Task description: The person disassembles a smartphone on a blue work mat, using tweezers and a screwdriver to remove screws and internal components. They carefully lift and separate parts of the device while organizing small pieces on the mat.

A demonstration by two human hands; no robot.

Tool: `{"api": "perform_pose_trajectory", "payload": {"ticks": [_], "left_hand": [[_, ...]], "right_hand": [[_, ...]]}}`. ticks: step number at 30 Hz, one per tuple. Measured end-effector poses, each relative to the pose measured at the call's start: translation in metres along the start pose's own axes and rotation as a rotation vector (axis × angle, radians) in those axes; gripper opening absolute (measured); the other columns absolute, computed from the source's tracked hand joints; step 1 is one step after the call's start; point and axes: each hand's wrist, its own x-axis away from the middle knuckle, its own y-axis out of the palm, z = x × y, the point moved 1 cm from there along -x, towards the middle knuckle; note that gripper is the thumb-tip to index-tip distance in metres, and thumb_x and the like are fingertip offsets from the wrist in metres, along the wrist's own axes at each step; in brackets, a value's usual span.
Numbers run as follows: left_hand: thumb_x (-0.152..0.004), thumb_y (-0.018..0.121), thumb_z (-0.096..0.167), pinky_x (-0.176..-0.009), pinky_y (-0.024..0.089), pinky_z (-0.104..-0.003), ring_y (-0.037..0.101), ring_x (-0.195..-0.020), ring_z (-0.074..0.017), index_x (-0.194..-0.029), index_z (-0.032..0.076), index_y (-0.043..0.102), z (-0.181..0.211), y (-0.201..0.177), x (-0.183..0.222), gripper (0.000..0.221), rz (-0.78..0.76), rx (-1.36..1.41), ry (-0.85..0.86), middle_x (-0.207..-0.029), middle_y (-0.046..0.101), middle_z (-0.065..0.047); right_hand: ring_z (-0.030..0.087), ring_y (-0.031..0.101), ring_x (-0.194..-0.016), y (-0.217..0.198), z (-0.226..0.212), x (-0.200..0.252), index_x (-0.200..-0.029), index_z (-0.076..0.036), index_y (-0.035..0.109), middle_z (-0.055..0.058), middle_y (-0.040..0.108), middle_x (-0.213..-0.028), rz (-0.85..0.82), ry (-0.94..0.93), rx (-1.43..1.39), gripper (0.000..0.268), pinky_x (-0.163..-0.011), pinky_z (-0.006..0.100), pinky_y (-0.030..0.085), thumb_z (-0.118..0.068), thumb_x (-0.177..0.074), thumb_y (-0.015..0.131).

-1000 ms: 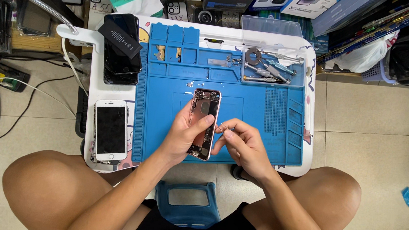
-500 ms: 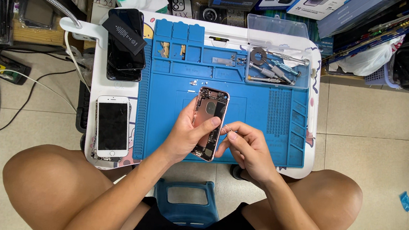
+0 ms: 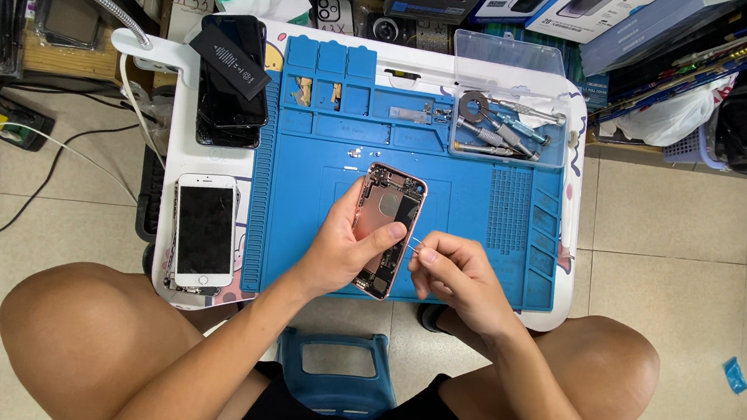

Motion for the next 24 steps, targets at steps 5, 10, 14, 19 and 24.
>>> {"api": "perform_pose_trajectory", "payload": {"ticks": [5,10,14,19,24], "left_hand": [[-0.095,0.079,0.018,-0.092,0.059,-0.036,0.066,-0.099,-0.0136,-0.13,0.004,0.059,0.01,-0.001,0.001,0.042,-0.007,-0.059,0.045,-0.108,0.074,-0.012],[-0.095,0.079,0.017,-0.094,0.059,-0.039,0.067,-0.1,-0.0165,-0.13,0.003,0.059,0.01,-0.002,0.005,0.042,-0.03,-0.085,0.056,-0.11,0.074,-0.013],[-0.096,0.079,0.018,-0.096,0.058,-0.04,0.066,-0.102,-0.0168,-0.13,0.003,0.058,0.009,-0.001,0.008,0.042,-0.042,-0.099,0.069,-0.11,0.073,-0.014],[-0.096,0.079,0.017,-0.099,0.057,-0.041,0.066,-0.104,-0.018,-0.13,0.002,0.057,0.006,0.001,0.009,0.043,-0.062,-0.101,0.066,-0.111,0.072,-0.013],[-0.096,0.078,0.02,-0.099,0.057,-0.041,0.067,-0.104,-0.0186,-0.132,0.002,0.057,-0.002,-0.001,0.012,0.045,-0.057,-0.113,0.05,-0.112,0.072,-0.013]], "right_hand": [[0.002,0.027,-0.037,0.006,0.008,0.006,-0.09,0.001,0.069,0.011,0.054,-0.051,0.035,0.085,-0.176,0.028,-0.036,0.016,0.022,-0.021,-0.105,0.059],[0.001,0.022,-0.04,0.001,0.02,0.01,-0.092,0.001,0.07,0.008,0.049,-0.052,0.016,0.192,-0.325,0.028,-0.035,0.016,0.021,-0.022,-0.106,0.061],[0.001,0.023,-0.04,-0.003,0.032,0.013,-0.093,0.003,0.069,0.008,0.048,-0.054,0.013,0.227,-0.415,0.029,-0.035,0.015,0.021,-0.022,-0.106,0.062],[0.002,0.023,-0.043,-0.005,0.034,0.016,-0.094,0.003,0.07,0.009,0.049,-0.055,-0.017,0.233,-0.448,0.03,-0.035,0.014,0.022,-0.023,-0.107,0.062],[0.002,0.023,-0.041,-0.005,0.034,0.016,-0.093,0.003,0.07,0.011,0.05,-0.056,-0.032,0.226,-0.413,0.03,-0.034,0.015,0.022,-0.021,-0.108,0.06]]}}
